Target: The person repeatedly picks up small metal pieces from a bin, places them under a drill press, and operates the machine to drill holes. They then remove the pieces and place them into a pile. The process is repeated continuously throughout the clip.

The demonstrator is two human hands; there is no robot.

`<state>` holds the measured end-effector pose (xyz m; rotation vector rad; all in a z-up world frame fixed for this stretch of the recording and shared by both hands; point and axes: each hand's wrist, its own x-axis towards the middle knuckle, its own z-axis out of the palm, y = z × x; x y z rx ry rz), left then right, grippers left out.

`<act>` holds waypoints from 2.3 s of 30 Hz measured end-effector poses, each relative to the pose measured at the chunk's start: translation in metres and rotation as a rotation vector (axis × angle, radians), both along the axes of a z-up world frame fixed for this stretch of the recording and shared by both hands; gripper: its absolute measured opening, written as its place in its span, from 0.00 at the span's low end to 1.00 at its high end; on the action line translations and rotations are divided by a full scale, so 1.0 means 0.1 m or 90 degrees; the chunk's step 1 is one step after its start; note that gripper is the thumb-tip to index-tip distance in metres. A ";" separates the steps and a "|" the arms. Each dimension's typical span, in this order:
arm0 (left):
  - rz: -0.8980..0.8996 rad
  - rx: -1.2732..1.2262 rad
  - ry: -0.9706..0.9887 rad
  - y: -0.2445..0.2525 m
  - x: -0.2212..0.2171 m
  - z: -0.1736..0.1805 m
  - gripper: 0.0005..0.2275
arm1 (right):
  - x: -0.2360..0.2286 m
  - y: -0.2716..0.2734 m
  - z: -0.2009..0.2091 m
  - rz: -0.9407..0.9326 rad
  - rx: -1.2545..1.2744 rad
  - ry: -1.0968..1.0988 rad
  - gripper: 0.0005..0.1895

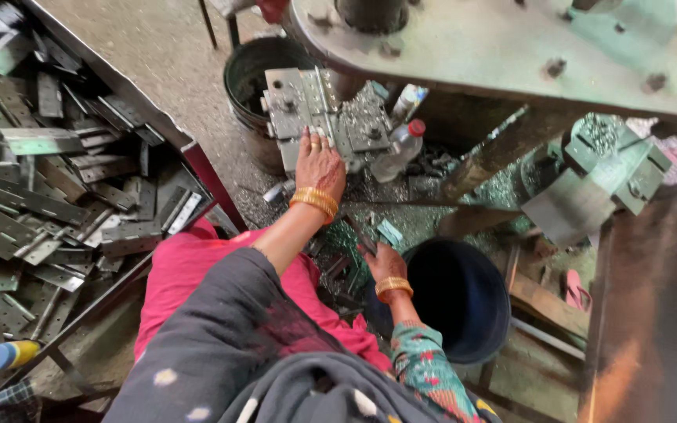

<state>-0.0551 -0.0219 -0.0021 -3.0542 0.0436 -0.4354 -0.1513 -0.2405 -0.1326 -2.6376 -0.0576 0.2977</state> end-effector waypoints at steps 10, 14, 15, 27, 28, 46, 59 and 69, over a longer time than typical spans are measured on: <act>0.001 -0.070 -0.054 0.07 0.31 -0.38 0.17 | -0.01 -0.11 0.20 -0.028 -0.106 0.055 0.30; -0.001 -0.046 -0.188 0.15 0.28 -0.16 0.18 | 0.01 0.04 0.14 -0.011 -0.034 0.043 0.26; -0.002 -0.068 -0.095 0.19 0.21 -0.11 0.17 | -0.01 0.06 0.15 -0.008 -0.031 0.039 0.28; 0.012 -0.083 -0.071 0.24 0.42 -0.15 0.16 | -0.07 0.10 0.43 -0.019 -0.004 0.034 0.30; 0.008 -0.093 -0.034 0.27 0.41 -0.15 0.16 | -0.02 0.12 0.45 -0.029 -0.014 0.064 0.30; 0.004 -0.085 0.081 0.36 0.50 0.02 0.15 | -0.03 -0.02 0.38 -0.041 -0.022 0.009 0.33; -0.158 -0.064 -0.061 -0.14 0.08 0.24 0.10 | 0.02 0.13 1.11 -0.154 0.068 -0.081 0.21; -0.042 -0.116 0.113 0.07 -0.28 0.20 0.16 | -0.08 0.21 1.38 -0.113 0.030 -0.076 0.24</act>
